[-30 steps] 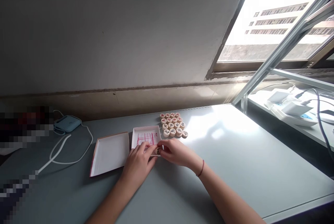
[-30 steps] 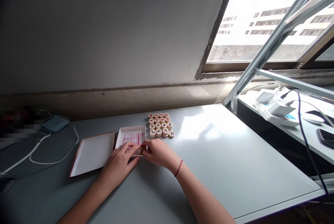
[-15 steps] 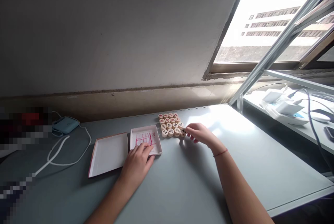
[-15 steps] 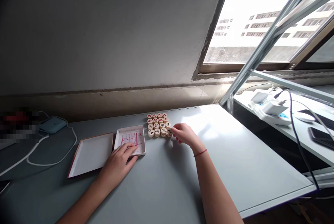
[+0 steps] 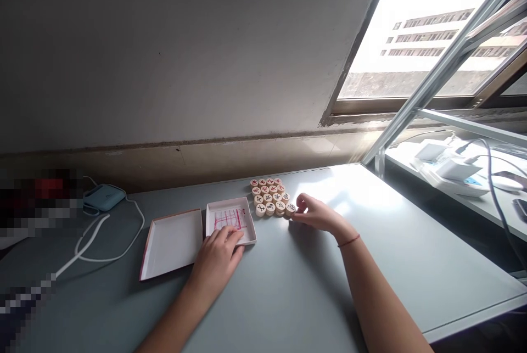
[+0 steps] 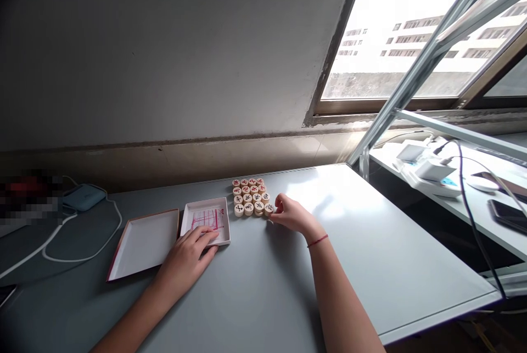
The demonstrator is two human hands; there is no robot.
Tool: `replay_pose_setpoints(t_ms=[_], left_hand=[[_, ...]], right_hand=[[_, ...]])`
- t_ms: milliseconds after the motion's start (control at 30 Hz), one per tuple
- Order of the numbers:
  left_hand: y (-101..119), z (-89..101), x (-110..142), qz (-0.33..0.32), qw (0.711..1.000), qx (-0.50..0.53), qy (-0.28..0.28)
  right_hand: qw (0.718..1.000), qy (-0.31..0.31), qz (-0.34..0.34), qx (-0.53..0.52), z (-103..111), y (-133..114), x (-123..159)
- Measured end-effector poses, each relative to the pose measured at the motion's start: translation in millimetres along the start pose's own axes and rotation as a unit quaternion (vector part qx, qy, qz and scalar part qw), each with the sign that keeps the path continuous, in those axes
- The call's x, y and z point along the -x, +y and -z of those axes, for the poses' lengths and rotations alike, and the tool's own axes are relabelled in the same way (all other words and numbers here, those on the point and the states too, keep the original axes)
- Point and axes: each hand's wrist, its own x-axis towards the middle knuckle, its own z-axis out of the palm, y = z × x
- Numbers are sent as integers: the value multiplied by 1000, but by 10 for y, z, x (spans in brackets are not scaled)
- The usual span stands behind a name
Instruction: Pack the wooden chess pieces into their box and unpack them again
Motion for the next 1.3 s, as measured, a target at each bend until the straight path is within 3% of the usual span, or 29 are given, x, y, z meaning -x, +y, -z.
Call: replay_pose_setpoints(t_ms=[400,833,1067,1200,1300], left_hand=[[33,20,-8,11,1000,-3,-11],[45,28,-10,15,999,-16,-23],[2,113,-16,7,1000,11,-15],[-165,322,-7,41,998,18,-48],[-238,502,16,92,990,4,-103]], right_hand=[[989,99,40,105,-254,-230,59],[992,65,39,103,-242,-146,-8],[992,93,45,74,-165,-177,55],[972,156,163,58,-310,-526,171],[941,117,287,135,-580,-909,186]])
